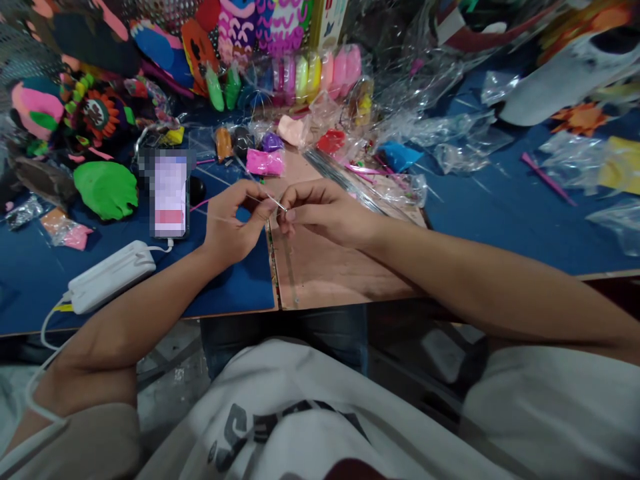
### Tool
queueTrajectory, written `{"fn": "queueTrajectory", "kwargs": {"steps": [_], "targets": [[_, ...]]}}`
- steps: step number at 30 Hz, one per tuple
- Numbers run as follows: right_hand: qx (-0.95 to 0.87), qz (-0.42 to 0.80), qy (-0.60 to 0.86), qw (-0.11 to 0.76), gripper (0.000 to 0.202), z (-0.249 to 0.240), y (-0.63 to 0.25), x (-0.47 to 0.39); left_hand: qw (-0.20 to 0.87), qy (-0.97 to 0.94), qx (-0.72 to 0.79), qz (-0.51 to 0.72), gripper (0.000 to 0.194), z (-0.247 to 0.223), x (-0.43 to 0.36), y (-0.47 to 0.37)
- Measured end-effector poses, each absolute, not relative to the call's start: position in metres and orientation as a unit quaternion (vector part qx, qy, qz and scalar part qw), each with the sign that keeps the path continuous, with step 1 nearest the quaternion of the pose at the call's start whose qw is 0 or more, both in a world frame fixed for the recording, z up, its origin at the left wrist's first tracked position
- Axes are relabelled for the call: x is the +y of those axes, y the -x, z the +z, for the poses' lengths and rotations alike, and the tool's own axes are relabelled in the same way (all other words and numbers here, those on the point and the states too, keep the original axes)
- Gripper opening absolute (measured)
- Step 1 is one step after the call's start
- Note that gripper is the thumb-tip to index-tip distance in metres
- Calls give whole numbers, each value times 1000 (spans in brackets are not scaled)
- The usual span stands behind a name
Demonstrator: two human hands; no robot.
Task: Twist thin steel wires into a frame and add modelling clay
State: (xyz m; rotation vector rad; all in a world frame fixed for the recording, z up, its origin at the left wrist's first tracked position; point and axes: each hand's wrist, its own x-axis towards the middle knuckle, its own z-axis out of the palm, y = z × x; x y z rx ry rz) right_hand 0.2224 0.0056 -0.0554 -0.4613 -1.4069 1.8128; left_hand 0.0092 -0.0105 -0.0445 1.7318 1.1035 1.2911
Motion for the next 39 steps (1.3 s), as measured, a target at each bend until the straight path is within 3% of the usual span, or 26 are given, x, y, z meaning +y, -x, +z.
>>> {"fn": "queueTrajectory", "kwargs": {"steps": [3, 6, 12, 15, 18, 23, 26, 32, 39], "targets": [[-477, 771, 176, 383, 22, -50, -223, 1, 203, -737, 394, 510, 37, -45, -14, -2], [-436, 798, 185, 374, 17, -45, -223, -3, 81, -786, 306, 531, 20, -47, -12, 4], [-418, 818, 189, 347, 21, -44, -221, -5, 10, -818, 260, 512, 14, -40, -5, 4], [-413, 827, 181, 337, 20, -43, -220, -6, 43, -830, 243, 500, 20, -41, -1, 6], [-419, 828, 169, 333, 20, -44, -219, -6, 118, -840, 263, 460, 13, -49, 7, 9], [-430, 817, 175, 343, 21, -46, -219, -6, 34, -843, 223, 488, 21, -52, 11, 10], [-437, 809, 178, 351, 23, -48, -219, -6, 99, -827, 277, 480, 10, -48, 7, 8], [-460, 801, 181, 338, 28, -51, -220, -3, 163, -802, 362, 448, 26, -49, 10, 10], [-625, 643, 220, 383, 38, -55, -222, 1, 136, -823, 333, 439, 25, -49, 8, 9]]}}
